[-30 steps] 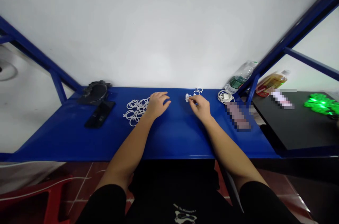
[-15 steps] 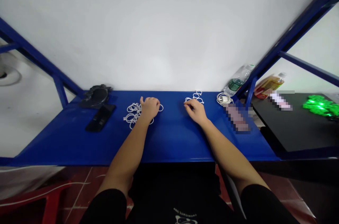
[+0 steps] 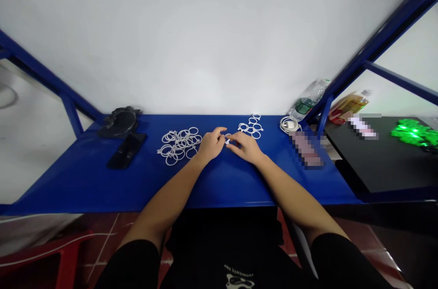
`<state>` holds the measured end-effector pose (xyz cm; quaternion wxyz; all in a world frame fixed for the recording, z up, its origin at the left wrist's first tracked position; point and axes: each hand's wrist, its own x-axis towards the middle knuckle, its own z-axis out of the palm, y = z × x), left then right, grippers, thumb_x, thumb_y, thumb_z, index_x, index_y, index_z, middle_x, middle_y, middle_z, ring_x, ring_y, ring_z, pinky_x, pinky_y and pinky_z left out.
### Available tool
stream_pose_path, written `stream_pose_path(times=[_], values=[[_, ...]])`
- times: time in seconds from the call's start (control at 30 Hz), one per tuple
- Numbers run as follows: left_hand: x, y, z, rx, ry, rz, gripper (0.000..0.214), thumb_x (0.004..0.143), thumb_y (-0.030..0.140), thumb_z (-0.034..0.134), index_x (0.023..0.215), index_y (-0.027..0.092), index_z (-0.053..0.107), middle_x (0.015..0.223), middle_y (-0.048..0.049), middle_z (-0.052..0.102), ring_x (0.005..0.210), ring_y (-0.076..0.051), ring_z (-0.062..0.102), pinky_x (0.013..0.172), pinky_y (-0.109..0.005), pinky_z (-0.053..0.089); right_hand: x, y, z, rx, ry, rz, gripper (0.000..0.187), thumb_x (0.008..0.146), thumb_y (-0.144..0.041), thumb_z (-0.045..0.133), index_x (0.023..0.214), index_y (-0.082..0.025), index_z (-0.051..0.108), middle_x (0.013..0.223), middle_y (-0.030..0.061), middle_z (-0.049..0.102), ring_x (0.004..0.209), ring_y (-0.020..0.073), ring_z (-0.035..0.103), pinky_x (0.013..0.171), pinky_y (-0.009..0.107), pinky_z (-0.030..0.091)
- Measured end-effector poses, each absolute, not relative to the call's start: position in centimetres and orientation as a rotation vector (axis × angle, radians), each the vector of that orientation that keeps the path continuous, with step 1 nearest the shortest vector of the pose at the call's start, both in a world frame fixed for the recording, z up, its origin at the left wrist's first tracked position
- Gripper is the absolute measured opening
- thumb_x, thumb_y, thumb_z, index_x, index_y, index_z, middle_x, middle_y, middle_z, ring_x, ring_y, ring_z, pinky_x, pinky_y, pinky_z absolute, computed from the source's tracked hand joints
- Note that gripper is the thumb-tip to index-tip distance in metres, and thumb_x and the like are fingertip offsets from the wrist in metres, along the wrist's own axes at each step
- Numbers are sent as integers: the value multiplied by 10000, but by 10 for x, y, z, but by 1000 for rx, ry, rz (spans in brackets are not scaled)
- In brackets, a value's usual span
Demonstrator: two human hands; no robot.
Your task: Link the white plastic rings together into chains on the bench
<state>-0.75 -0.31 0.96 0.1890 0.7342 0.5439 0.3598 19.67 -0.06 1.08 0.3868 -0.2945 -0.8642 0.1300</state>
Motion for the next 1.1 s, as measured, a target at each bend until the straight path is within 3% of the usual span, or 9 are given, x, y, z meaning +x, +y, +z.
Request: stream_pose_path(times=[0.2,0.33,0.67,0.97,1.1], values=[[-10,-5,16,2264,1272,1257,267,1053,329,535,1180,204,734,1190,-88,741,1119,-215,708,999,-364,585,201,2,10,-850,-2077,286,325,1103,-345,473,1320,-249,696,1096,93,768,980,220,718,893,376,582],[-10,-6,16,2336,1157,1313,284,1045,334,573,1257,202,708,1254,-97,727,1061,-199,722,955,-367,607,201,5,9,-829,-2044,252,321,1093,-341,496,1320,-258,707,1100,95,770,981,225,722,876,385,595],[-6,-1,5,2469,1192,1378,131,1007,261,651,958,224,767,1001,-41,806,943,-190,754,895,-373,552,196,3,10,-739,-2000,251,223,1048,-260,555,1159,-250,748,1015,72,788,906,206,741,824,360,602],[-8,0,1,2435,1231,1231,156,995,255,641,913,230,772,994,-32,810,934,-192,748,886,-367,543,200,3,11,-899,-2103,374,182,1012,-239,577,1055,-208,751,905,61,782,798,193,728,736,314,566],[-7,-2,4,2395,1247,1170,204,1006,271,609,889,234,772,974,-31,803,914,-189,737,889,-364,544,198,1,12,-889,-2147,403,233,1022,-224,541,1080,-219,767,927,55,792,832,197,741,776,320,579]])
